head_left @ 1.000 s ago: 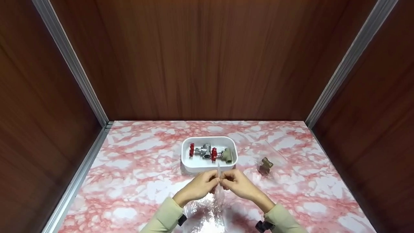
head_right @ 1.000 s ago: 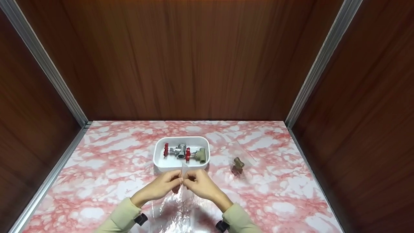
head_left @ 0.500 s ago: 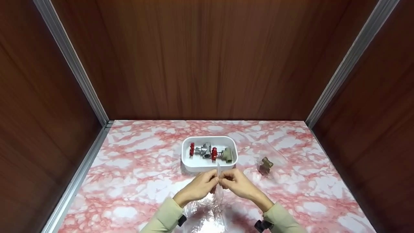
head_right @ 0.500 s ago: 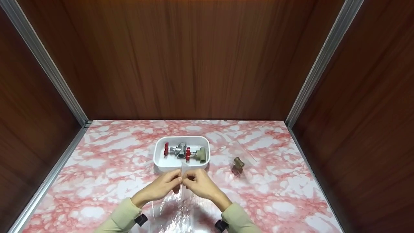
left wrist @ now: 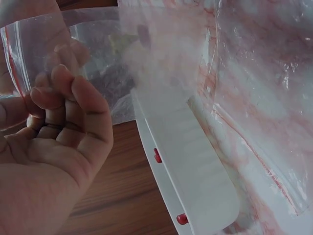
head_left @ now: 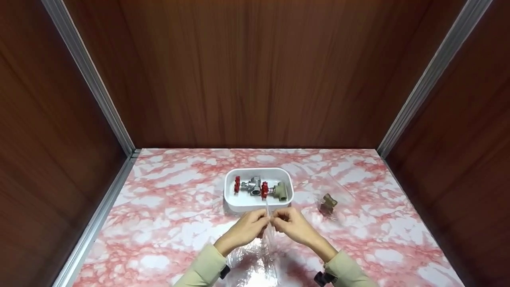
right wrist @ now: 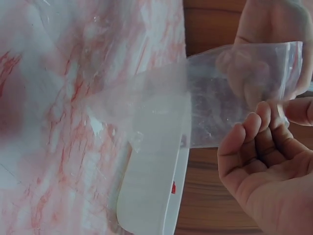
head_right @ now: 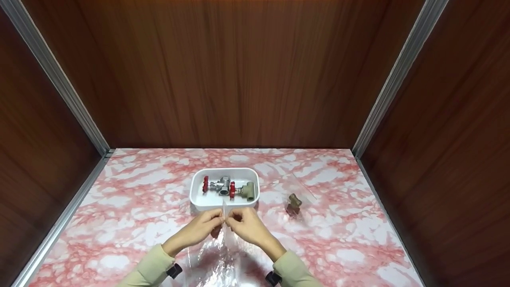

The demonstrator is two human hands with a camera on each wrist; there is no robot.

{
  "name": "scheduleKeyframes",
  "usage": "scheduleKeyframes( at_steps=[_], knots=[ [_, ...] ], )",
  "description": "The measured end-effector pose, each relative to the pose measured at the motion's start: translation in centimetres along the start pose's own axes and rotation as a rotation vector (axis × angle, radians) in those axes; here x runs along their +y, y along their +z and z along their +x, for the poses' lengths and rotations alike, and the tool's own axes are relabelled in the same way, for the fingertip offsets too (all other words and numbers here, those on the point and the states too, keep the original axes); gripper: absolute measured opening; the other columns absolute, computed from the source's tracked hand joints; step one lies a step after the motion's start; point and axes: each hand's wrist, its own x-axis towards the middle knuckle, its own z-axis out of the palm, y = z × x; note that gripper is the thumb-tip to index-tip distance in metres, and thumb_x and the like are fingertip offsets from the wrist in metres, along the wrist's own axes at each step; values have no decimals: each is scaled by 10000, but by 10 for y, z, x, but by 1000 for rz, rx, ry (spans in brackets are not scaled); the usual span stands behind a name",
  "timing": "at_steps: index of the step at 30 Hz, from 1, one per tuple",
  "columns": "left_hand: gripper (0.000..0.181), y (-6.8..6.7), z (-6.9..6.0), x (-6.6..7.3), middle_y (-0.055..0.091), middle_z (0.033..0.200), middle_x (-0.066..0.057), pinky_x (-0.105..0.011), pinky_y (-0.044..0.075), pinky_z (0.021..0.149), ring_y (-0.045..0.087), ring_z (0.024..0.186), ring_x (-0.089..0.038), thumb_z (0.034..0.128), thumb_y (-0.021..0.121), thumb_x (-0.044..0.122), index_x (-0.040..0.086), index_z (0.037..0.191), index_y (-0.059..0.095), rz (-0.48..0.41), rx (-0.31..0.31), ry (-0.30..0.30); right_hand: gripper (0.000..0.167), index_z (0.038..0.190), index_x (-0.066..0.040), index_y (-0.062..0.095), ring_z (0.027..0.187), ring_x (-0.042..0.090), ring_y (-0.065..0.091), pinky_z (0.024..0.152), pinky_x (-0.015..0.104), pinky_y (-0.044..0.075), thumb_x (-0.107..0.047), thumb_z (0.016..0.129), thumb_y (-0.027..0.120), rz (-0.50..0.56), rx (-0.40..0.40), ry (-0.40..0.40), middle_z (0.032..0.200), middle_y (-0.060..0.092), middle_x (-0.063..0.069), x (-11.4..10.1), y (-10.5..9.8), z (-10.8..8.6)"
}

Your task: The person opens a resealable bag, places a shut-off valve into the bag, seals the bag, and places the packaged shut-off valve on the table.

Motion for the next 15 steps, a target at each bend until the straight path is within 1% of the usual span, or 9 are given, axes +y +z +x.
scheduleKeyframes(
  at_steps=[2, 6, 8, 10, 13, 15],
  knots=[
    [313, 0, 0, -1, 474, 651, 71, -219, 388, 531, 432, 557, -62, 1110, 508, 248, 45, 897, 613, 2, 4, 0, 113, 908, -25, 730, 680, 70, 545, 625, 213, 475, -50, 973, 641, 1, 6, -10, 782, 642, 12, 0, 0, 0],
    [349, 1, 1, -3, 487, 648, 70, -217, 390, 524, 445, 550, -56, 1116, 501, 249, -18, 934, 633, 21, 9, 19, 90, 921, -27, 734, 707, 82, 563, 656, 220, 485, -42, 962, 656, -5, 8, -32, 815, 669, 37, 0, 1, 0],
    [335, 1, 1, -4, 501, 646, 62, -215, 386, 514, 453, 543, -52, 1109, 511, 235, -7, 912, 633, 50, 15, 31, 99, 907, -32, 734, 692, 77, 554, 645, 219, 474, -42, 963, 653, -13, 14, -36, 809, 670, 42, 2, 1, 0],
    [324, 1, 2, -5, 529, 650, 27, -213, 391, 511, 461, 539, -46, 1103, 521, 224, -5, 907, 641, 80, 21, 41, 105, 892, -31, 733, 682, 78, 554, 640, 221, 473, -42, 960, 654, -21, 24, -39, 797, 668, 36, 4, 1, 0],
    [303, 0, 4, -5, 533, 650, 30, -210, 389, 516, 454, 541, -37, 1086, 540, 204, 46, 842, 629, 142, 39, 58, 112, 879, -29, 734, 682, 80, 562, 646, 230, 484, -35, 956, 652, -31, 44, -34, 789, 668, 29, 8, 1, 0],
    [298, -1, 5, -7, 525, 648, 48, -211, 389, 526, 445, 546, -34, 1079, 551, 199, 67, 821, 623, 167, 49, 67, 111, 880, -14, 733, 687, 81, 564, 654, 231, 488, -17, 950, 647, -37, 57, -29, 786, 667, 24, 9, 1, 0]
  ],
)
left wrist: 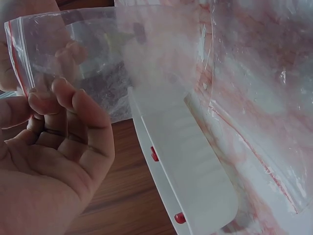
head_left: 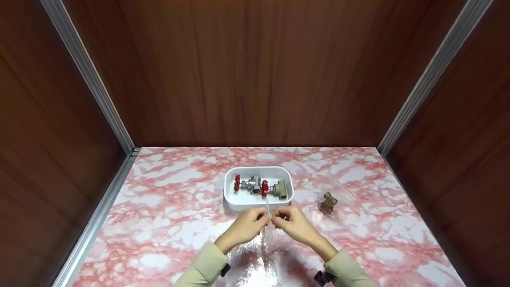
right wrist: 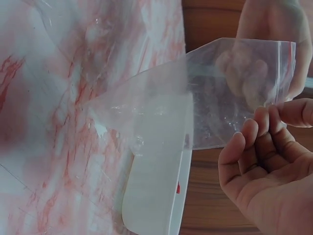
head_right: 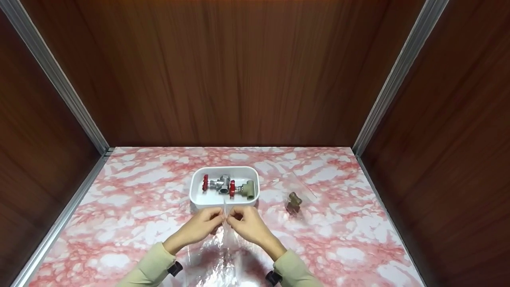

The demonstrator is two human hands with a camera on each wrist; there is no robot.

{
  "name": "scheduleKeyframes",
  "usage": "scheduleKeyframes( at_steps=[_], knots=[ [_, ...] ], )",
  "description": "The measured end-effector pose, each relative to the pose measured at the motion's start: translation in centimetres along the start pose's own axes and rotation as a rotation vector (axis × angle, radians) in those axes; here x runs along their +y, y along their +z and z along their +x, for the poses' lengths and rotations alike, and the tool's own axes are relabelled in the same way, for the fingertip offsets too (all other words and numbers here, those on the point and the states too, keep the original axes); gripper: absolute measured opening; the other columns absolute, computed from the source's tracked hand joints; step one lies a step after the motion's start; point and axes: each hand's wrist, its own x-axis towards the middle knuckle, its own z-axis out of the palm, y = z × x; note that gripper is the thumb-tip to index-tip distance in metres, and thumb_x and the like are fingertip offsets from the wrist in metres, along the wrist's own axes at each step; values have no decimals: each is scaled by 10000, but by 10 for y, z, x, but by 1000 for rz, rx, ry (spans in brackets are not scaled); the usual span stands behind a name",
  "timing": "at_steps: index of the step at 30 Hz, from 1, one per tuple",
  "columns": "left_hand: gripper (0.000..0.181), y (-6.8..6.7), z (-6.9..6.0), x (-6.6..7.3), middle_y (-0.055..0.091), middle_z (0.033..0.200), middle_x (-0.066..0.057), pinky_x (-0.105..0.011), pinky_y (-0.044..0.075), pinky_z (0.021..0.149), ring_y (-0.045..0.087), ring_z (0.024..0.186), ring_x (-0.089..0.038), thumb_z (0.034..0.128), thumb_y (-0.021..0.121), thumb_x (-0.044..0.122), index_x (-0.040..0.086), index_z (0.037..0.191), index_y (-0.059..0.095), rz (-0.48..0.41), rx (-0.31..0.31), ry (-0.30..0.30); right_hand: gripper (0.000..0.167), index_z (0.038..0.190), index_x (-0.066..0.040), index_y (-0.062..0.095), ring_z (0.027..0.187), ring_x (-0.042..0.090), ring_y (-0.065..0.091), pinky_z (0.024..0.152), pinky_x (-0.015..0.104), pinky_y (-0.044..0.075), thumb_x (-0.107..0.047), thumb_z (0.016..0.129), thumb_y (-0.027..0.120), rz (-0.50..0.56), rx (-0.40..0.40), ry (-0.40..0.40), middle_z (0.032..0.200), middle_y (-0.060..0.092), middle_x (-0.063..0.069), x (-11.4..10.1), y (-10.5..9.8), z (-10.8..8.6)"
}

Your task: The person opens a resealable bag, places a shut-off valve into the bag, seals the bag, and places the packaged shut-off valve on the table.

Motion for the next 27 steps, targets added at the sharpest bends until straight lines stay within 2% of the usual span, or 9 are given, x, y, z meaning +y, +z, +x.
scheduleKeyframes(
  at_steps=[3, 7, 13, 18, 23, 27],
  knots=[
    [299, -1, 1, 0, 495, 655, 99, -215, 381, 542, 424, 557, -35, 1058, 559, 166, 129, 761, 565, 29, 17, 8, 125, 857, 13, 715, 659, 66, 534, 626, 215, 463, 30, 941, 625, -19, 22, 0, 755, 645, 26, -4, 0, -1],
    [309, -2, 1, 2, 494, 669, 100, -219, 377, 551, 404, 563, -39, 1045, 561, 142, 150, 738, 531, 34, 16, 5, 137, 806, 36, 685, 616, 47, 489, 580, 195, 417, 80, 915, 615, -26, 44, -15, 708, 602, 14, -24, -2, -4],
    [306, -1, 2, 5, 509, 673, 98, -220, 383, 555, 416, 569, -43, 1060, 548, 170, 134, 758, 581, 43, 1, 12, 103, 871, 24, 709, 675, 57, 531, 619, 213, 457, 34, 937, 631, -28, 44, -35, 787, 660, 92, -42, -4, -5],
    [310, -1, 1, 5, 492, 650, 102, -219, 364, 539, 390, 548, -35, 1059, 553, 180, 115, 757, 587, 48, -4, 4, 113, 876, 28, 721, 674, 55, 539, 616, 207, 459, 52, 940, 631, -35, 36, -38, 795, 677, 152, -43, -4, -5],
    [305, -1, 0, 2, 485, 639, 109, -214, 341, 523, 372, 534, -27, 1046, 557, 163, 84, 756, 608, 61, 13, 0, 138, 844, 11, 721, 635, 48, 517, 583, 190, 429, 76, 927, 633, -61, 37, -7, 742, 644, 67, -36, -5, -5],
    [306, -2, -1, 0, 486, 634, 115, -217, 350, 531, 384, 540, -34, 1026, 561, 148, 141, 720, 569, 79, 25, -10, 144, 837, -3, 727, 627, 41, 504, 572, 193, 413, 54, 930, 633, -96, 46, 8, 731, 624, -7, -15, -5, -3]
  ],
)
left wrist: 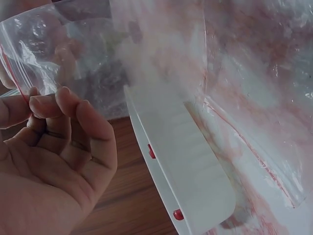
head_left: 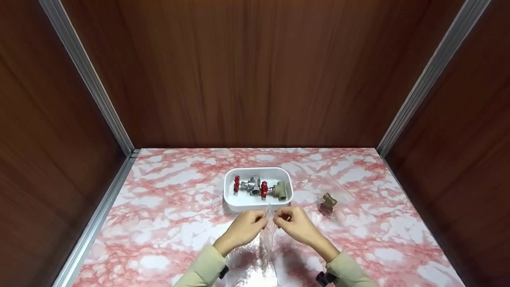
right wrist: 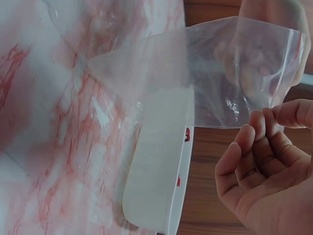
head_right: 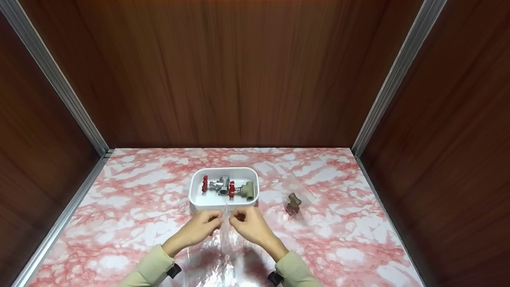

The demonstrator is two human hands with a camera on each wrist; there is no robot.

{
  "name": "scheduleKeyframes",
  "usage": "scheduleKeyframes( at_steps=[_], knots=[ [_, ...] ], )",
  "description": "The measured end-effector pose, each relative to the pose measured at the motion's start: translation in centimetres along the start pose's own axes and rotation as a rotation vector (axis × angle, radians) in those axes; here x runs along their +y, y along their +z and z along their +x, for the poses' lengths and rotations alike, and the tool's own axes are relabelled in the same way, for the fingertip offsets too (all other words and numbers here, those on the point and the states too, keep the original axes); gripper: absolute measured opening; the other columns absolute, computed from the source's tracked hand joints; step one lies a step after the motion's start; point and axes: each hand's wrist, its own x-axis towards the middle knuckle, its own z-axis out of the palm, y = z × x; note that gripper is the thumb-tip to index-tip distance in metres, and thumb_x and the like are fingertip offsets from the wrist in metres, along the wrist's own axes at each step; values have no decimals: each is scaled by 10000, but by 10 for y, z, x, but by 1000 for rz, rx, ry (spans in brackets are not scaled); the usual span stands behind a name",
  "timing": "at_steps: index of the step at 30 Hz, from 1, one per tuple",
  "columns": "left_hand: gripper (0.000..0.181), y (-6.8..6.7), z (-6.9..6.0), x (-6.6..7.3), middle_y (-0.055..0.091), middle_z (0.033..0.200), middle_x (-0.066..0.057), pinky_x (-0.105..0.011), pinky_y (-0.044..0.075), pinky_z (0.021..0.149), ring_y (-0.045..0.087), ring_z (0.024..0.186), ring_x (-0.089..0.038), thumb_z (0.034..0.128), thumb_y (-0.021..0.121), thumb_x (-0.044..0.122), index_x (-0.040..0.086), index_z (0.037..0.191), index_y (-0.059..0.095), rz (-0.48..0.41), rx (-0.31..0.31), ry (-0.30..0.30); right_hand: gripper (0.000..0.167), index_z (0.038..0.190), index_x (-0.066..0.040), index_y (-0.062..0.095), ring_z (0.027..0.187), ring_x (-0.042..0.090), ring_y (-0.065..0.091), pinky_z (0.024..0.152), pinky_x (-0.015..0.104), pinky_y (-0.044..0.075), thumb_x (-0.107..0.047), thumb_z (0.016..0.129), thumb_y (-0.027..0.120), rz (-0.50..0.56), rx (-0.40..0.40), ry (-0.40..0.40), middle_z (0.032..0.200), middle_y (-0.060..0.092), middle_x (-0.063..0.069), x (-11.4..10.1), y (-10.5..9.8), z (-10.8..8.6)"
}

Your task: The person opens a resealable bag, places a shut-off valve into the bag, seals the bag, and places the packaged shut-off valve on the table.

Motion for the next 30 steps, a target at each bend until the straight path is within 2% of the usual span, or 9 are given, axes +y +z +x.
scheduleKeyframes(
  at_steps=[5, 8, 15, 22, 27, 30],
  knots=[
    [318, -2, -1, -2, 468, 617, 118, -224, 366, 549, 403, 548, -40, 1009, 561, 132, 174, 694, 544, 18, 16, 9, 142, 834, -47, 736, 634, 52, 531, 580, 204, 440, 11, 935, 654, -1, 4, -5, 733, 632, -39, 18, -1, 1],
    [323, -3, -1, -3, 442, 604, 118, -227, 360, 557, 399, 552, -44, 996, 560, 118, 178, 680, 522, 33, 26, 16, 147, 820, -60, 732, 632, 71, 552, 579, 213, 461, 1, 928, 654, 18, 7, -16, 725, 638, -41, 22, -4, 1],
    [330, -5, -3, -7, 434, 599, 116, -240, 365, 561, 404, 557, -50, 987, 564, 116, 186, 670, 501, 64, 32, 6, 179, 803, -100, 734, 622, 70, 564, 566, 214, 469, -18, 926, 633, -13, 9, -5, 711, 651, -66, 25, -6, 0],
    [331, -12, -6, -10, 424, 603, 117, -246, 367, 562, 397, 555, -49, 1004, 559, 138, 196, 683, 503, 85, 49, 6, 199, 791, -102, 729, 609, 87, 559, 557, 212, 464, 9, 915, 620, -16, 24, 17, 725, 683, 24, 25, -11, -2],
    [293, -15, -7, -8, 447, 616, 130, -249, 376, 567, 419, 566, -42, 989, 577, 143, 198, 701, 566, 106, 71, 41, 202, 780, -106, 727, 611, 89, 564, 556, 209, 451, 6, 912, 622, -12, 27, 19, 728, 687, 75, 23, -12, -1],
    [216, -11, -8, -6, 494, 651, 131, -244, 399, 578, 447, 585, -38, 986, 616, 148, 194, 775, 621, 56, 64, 74, 205, 779, -110, 729, 605, 75, 557, 554, 204, 443, 3, 915, 626, -7, 22, 5, 717, 685, 65, 21, -12, 0]
  ],
)
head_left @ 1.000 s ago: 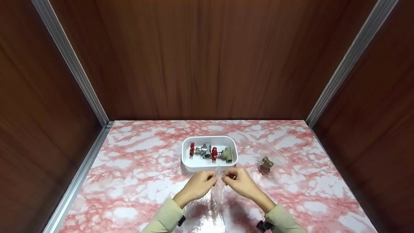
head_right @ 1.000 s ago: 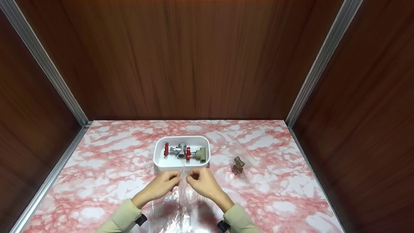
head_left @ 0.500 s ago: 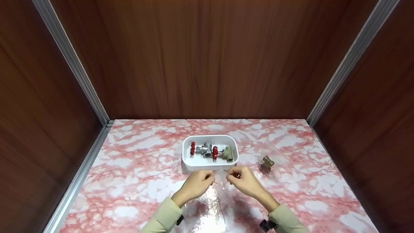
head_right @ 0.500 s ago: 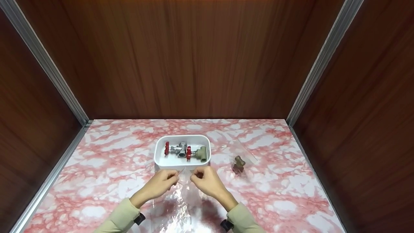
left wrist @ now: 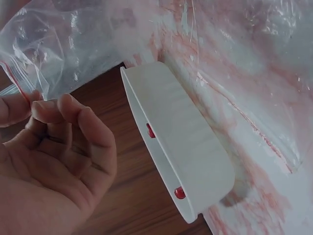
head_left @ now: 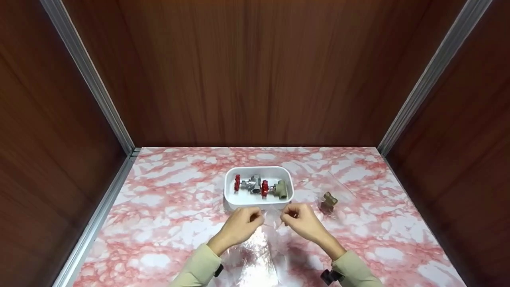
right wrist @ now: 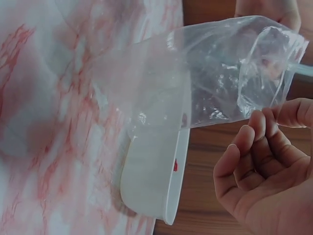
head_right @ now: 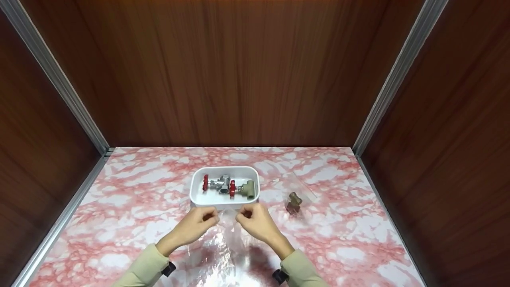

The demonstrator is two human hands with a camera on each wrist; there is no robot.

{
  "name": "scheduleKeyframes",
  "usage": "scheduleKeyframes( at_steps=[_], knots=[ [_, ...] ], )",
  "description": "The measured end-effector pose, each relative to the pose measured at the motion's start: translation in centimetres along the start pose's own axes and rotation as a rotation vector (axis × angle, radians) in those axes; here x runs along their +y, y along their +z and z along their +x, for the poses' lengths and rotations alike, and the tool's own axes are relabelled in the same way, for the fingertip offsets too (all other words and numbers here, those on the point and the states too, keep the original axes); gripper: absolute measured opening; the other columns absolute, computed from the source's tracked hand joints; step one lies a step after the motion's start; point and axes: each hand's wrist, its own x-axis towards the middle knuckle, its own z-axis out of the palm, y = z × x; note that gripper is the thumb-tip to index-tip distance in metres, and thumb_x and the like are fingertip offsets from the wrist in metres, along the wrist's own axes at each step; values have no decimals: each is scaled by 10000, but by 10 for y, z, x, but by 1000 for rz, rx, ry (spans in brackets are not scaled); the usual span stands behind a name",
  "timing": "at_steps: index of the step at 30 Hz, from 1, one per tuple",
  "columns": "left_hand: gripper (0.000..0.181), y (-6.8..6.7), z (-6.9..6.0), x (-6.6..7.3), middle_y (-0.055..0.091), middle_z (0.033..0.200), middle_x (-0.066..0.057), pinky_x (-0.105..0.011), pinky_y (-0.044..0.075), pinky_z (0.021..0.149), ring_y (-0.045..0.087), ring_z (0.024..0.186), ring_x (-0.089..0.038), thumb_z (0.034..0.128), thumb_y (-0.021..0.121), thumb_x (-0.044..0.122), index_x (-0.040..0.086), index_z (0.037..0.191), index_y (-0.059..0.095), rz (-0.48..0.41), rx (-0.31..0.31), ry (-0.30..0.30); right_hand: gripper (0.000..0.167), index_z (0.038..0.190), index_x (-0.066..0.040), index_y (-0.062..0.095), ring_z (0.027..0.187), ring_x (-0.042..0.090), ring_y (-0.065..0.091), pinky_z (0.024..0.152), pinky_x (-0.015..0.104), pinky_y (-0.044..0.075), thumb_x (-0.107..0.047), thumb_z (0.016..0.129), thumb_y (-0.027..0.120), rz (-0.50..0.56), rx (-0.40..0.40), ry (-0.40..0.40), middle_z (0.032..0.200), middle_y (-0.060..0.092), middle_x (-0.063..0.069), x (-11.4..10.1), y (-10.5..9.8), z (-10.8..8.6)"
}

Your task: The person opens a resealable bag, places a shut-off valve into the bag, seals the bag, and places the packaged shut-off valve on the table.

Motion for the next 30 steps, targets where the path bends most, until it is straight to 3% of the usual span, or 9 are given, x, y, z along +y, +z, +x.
scheduleKeyframes(
  at_steps=[3, 5, 8, 12, 16, 21, 26, 30],
  knots=[
    [53, 5, -2, 3, 513, 692, 124, -223, 399, 577, 452, 598, -30, 969, 676, 158, 184, 931, 650, -67, -4, 47, 193, 775, -85, 724, 601, 64, 533, 555, 201, 428, 8, 915, 628, 9, -3, -18, 698, 666, 30, -1, 1, 0],
    [123, 8, -4, 5, 518, 702, 124, -206, 396, 562, 448, 593, -21, 960, 706, 161, 183, 1075, 672, -83, -18, 89, 176, 787, -76, 726, 610, 62, 531, 564, 203, 436, 4, 913, 633, 18, -5, -20, 698, 649, -19, -1, 1, 0],
    [282, 11, -6, 9, 507, 694, 141, -188, 389, 557, 436, 585, 0, 955, 716, 154, 185, 1235, 699, -15, -56, 186, 169, 803, -90, 732, 620, 61, 531, 570, 202, 440, -3, 916, 640, 21, -10, -20, 714, 648, -34, -1, 1, 0],
    [221, 14, -7, 11, 517, 698, 156, -176, 385, 580, 443, 602, 24, 975, 713, 157, 177, 1192, 750, 106, -111, 279, 173, 814, -104, 733, 621, 59, 533, 568, 197, 440, 0, 918, 643, 32, -13, -23, 729, 666, -2, -2, 0, 0],
    [111, 14, -7, 11, 594, 771, 152, -171, 417, 625, 491, 659, 28, 1005, 710, 186, 177, 1104, 761, 149, -115, 280, 142, 837, -87, 735, 635, 69, 542, 578, 202, 448, -6, 922, 655, 58, -20, -23, 755, 681, 36, -3, 0, -1],
    [115, 12, -4, 10, 723, 936, 108, -188, 500, 710, 590, 769, 5, 1030, 690, 209, 162, 1090, 776, 144, -82, 287, 99, 872, -75, 736, 656, 67, 546, 599, 208, 461, -57, 939, 665, 49, -85, -18, 767, 651, -31, -5, 2, -4],
    [129, 11, -3, 8, 745, 1009, 91, -197, 526, 759, 625, 833, -5, 1036, 683, 216, 167, 1104, 780, 137, -74, 307, 146, 827, -43, 718, 634, 51, 521, 592, 195, 436, -69, 955, 653, 58, -159, -16, 715, 596, -80, -5, 4, -5],
    [134, 11, -4, 7, 735, 1011, 100, -225, 522, 785, 612, 839, -6, 1040, 674, 221, 176, 1115, 775, 153, -83, 291, 164, 819, -19, 719, 612, 42, 505, 572, 186, 418, -67, 961, 651, 77, -156, 7, 699, 587, -75, -5, 5, -6]
  ],
)
